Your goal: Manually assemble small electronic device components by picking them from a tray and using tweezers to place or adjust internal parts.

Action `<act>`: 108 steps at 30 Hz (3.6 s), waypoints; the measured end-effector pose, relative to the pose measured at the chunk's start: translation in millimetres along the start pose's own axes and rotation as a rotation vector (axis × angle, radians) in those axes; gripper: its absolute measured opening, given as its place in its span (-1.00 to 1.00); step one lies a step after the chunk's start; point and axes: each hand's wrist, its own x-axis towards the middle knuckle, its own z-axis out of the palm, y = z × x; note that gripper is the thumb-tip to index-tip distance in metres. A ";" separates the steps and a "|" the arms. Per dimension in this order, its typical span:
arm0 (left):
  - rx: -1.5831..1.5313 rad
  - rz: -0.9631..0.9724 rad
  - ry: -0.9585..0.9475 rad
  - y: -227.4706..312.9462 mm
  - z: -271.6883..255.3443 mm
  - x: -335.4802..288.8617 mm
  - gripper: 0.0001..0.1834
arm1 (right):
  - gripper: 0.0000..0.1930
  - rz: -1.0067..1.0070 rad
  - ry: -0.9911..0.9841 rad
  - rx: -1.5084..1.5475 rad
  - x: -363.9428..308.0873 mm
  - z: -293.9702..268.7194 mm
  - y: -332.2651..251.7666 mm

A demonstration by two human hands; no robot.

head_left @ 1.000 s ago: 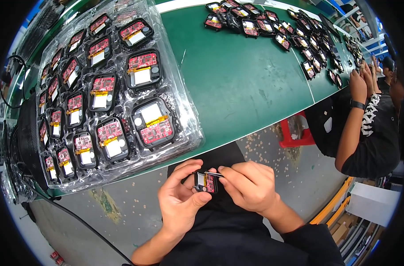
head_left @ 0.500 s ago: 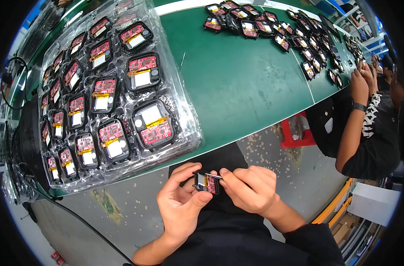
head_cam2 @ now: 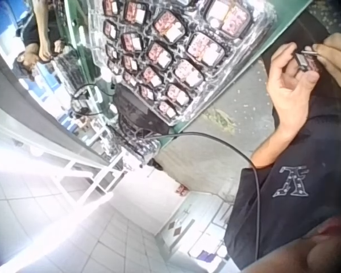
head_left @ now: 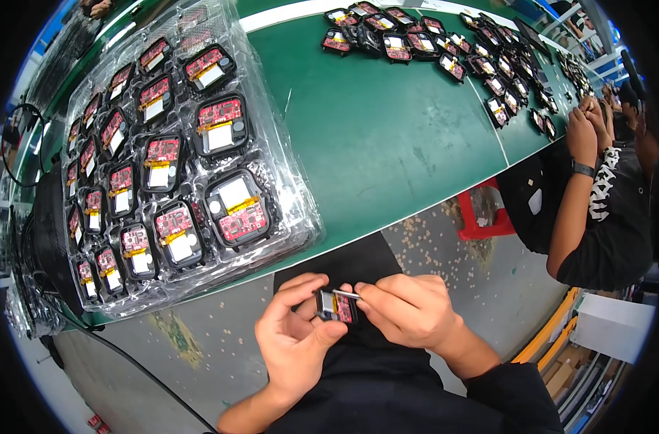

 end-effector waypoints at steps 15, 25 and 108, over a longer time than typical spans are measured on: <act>0.853 0.718 -0.257 175.8 8.8 92.1 -0.32 | -0.89 0.386 0.420 0.258 85.5 -18.6 55.5; 1.575 0.721 -0.226 202.3 23.8 235.3 -0.71 | -0.89 0.393 0.482 0.244 86.0 -13.9 57.0; -0.119 -0.057 -0.133 -6.0 17.1 15.0 -0.34 | -0.79 0.210 0.098 0.188 -0.9 -18.7 7.3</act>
